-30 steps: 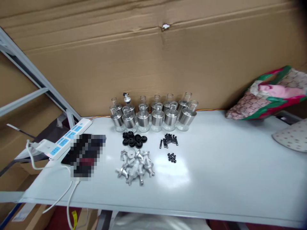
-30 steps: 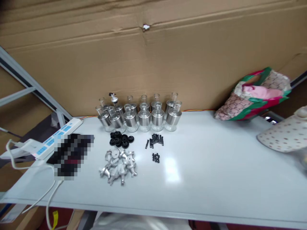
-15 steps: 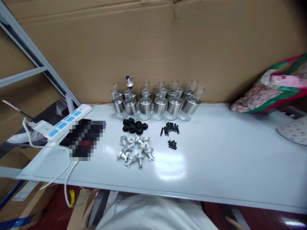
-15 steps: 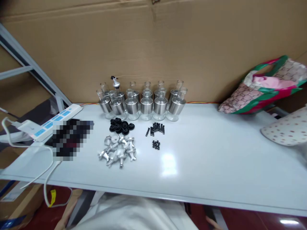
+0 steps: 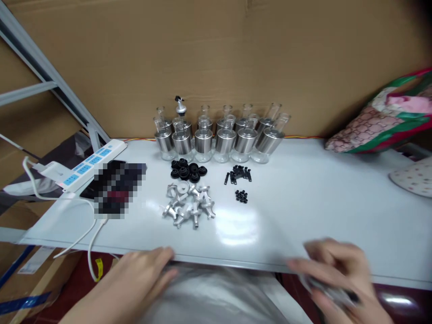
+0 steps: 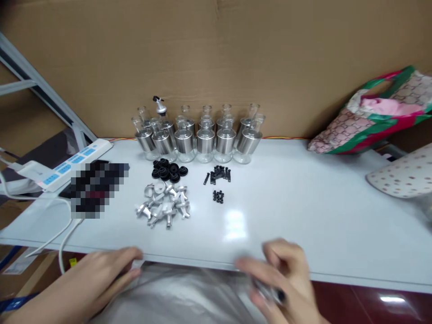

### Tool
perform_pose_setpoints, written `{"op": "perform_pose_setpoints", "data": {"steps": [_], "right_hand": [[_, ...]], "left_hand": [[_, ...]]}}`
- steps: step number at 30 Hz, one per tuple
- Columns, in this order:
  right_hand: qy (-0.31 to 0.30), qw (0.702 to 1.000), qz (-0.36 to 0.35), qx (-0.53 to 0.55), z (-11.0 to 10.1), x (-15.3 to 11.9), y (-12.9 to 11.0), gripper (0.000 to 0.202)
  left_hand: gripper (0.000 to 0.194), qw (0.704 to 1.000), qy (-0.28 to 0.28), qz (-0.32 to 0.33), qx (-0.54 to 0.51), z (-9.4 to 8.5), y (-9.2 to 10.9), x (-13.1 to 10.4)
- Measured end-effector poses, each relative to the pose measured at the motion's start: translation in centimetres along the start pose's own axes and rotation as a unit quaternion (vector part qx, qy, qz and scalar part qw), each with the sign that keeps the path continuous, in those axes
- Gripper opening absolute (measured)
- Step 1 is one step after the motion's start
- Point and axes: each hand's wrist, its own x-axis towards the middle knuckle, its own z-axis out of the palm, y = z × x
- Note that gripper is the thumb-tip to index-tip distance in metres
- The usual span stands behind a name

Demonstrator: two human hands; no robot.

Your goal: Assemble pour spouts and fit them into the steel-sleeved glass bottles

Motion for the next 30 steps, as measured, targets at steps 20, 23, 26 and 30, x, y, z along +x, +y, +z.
{"op": "perform_pose_setpoints", "data": {"steps": [20, 23, 26, 30], "right_hand": [[-0.073, 0.971, -0.164, 0.155, 6.9, 12.3, 2.5, 0.014], [-0.084, 0.972, -0.173, 0.139, 7.2, 11.9, 2.7, 0.015], [-0.074, 0.974, -0.19, 0.1, 7.7, 11.8, 2.9, 0.02], [-0.071, 0.965, -0.248, 0.04, 7.8, 11.8, 3.1, 0.021]], "left_hand": [[0.038, 0.908, 0.287, 0.303, -0.025, -2.5, 4.1, 14.1], [0.036, 0.926, 0.226, 0.301, -0.039, -3.1, 3.7, 13.8], [0.032, 0.938, 0.135, 0.31, -0.073, -3.6, 3.4, 13.8], [0.031, 0.935, 0.036, 0.335, -0.112, -3.7, 3.5, 13.8]]}}
